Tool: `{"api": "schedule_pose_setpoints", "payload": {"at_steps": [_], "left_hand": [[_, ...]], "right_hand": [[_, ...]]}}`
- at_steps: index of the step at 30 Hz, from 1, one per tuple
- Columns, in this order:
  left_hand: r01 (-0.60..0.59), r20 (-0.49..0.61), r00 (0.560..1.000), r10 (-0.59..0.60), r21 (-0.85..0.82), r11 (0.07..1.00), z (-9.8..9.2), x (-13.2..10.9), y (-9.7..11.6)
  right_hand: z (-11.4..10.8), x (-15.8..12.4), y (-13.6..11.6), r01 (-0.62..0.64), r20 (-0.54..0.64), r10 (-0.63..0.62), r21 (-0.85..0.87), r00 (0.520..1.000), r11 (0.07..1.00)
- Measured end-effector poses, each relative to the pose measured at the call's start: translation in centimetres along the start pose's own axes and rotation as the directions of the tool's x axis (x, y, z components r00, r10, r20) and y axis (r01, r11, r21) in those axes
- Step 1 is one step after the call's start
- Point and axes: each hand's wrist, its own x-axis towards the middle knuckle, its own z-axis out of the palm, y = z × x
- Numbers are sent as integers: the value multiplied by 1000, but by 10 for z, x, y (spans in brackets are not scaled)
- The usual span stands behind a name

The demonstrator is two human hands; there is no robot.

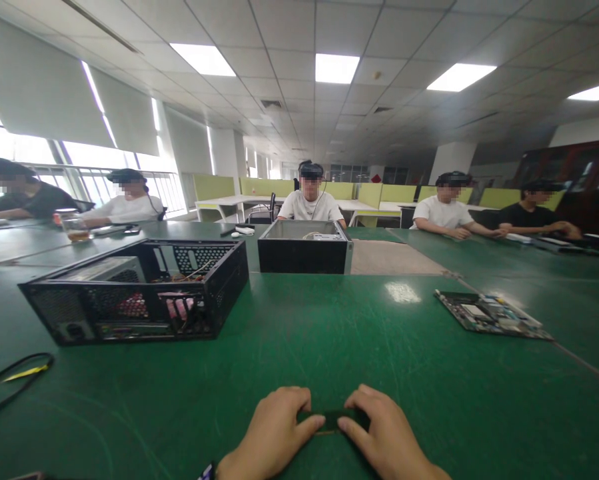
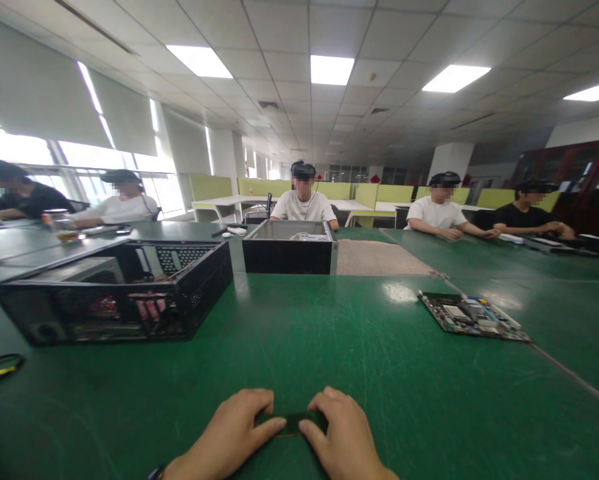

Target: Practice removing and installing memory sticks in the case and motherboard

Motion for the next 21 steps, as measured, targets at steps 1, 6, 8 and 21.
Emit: {"api": "schedule_pose_setpoints", "payload": {"at_steps": [1,6,8,21], "left_hand": [[-1,0,1000,1,1,1000,0,0,0],[-7,6,1000,7,8,1000,0,-1,0],[-2,16,1000,1,9,1000,-1,-1,1],[0,14,1000,0,1,1000,-2,-1,1]], "right_hand": [[0,0,0,2,2,-2,-1,1000,1000],[0,1,-2,5,7,-5,-6,1000,1000],[0,2,-1,10,-1,-11,-3,1000,1000],[1,2,0,12,-16,-12,1,1000,1000]]}}
